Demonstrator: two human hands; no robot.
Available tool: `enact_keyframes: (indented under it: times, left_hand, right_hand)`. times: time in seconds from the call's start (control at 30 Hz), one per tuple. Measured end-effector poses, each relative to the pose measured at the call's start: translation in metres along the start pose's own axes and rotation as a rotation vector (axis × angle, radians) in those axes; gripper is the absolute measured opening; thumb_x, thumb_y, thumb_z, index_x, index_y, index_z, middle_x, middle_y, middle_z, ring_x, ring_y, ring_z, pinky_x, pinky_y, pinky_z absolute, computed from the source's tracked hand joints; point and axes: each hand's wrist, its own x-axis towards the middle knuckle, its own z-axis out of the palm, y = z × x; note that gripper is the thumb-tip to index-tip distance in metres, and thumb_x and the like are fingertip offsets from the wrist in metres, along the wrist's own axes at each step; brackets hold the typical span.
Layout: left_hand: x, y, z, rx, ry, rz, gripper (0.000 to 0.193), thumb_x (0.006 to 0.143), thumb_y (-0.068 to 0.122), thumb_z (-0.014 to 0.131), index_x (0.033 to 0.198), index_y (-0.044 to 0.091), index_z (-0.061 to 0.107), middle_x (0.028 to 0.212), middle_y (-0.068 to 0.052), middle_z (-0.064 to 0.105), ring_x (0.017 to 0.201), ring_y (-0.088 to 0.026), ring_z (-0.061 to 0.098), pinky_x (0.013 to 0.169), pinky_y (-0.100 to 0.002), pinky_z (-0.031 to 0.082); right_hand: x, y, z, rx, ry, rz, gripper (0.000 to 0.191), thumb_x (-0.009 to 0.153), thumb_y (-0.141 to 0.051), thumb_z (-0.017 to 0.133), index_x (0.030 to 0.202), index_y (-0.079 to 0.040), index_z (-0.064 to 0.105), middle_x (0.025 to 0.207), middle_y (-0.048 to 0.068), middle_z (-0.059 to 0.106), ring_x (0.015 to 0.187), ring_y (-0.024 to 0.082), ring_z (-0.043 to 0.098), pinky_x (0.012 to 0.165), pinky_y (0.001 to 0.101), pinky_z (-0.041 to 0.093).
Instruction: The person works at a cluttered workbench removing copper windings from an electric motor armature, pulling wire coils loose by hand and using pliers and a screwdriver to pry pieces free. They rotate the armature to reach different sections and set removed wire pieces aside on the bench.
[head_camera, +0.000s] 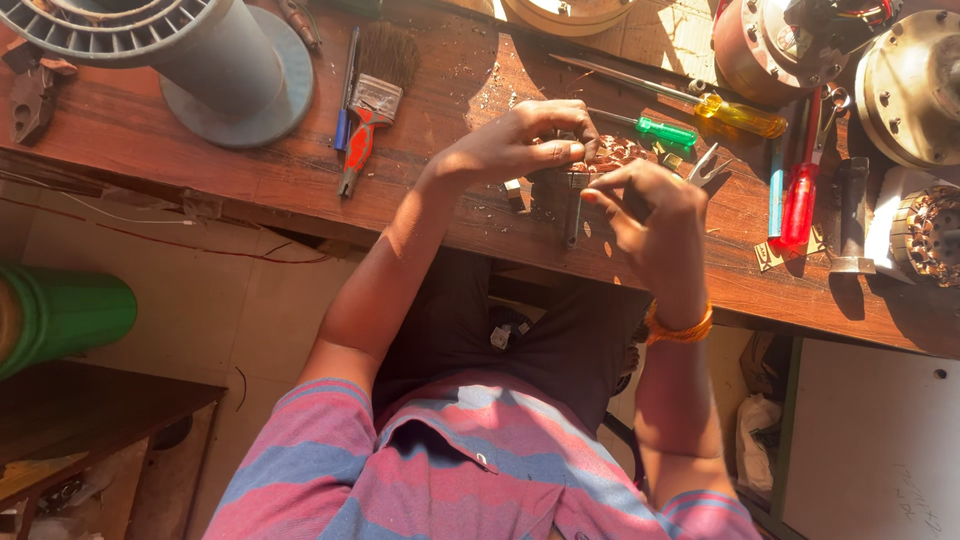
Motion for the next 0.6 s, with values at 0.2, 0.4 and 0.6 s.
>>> enact_keyframes:
  times: [0.2, 0.4, 0.6]
  left_hand:
    - [-0.002, 0.023, 0.001, 0.177, 0.004, 0.137, 0.034, 0.105, 0.026, 0.072, 0.126, 0.002, 0.059, 0.111, -0.007, 0.06, 0.107, -0.018, 0.059, 0.096, -0.031, 0.049]
    - [-0.001, 0.048, 0.03, 0.599, 0.309, 0.307, 0.065, 0.072, 0.036, 0.088, 0.117, -0.001, 0.057, 0.11, -0.016, 0.06, 0.101, -0.035, 0.059, 0.083, -0.042, 0.052]
    - [-0.001, 0.045, 0.05, 0.703, 0.427, 0.254, 0.043, 0.084, 0.031, 0.089, 0.109, 0.01, 0.06, 0.103, -0.006, 0.06, 0.098, -0.03, 0.059, 0.085, -0.042, 0.053]
  right_hand:
    - [-0.029, 0.01, 0.031, 0.079, 0.116, 0.16, 0.016, 0.091, -0.004, 0.083, 0.099, -0.004, 0.069, 0.086, 0.006, 0.071, 0.077, 0.012, 0.068, 0.07, 0.0296, 0.051]
    - [-0.053, 0.032, 0.055, 0.271, 0.249, 0.239, 0.021, 0.093, 0.008, 0.078, 0.092, -0.001, 0.059, 0.078, 0.005, 0.058, 0.077, 0.008, 0.056, 0.07, 0.0274, 0.048]
    - [-0.041, 0.06, 0.02, 0.494, 0.245, 0.178, 0.014, 0.096, 0.012, 0.068, 0.102, 0.0, 0.066, 0.096, 0.001, 0.069, 0.094, 0.007, 0.069, 0.084, 0.0224, 0.055]
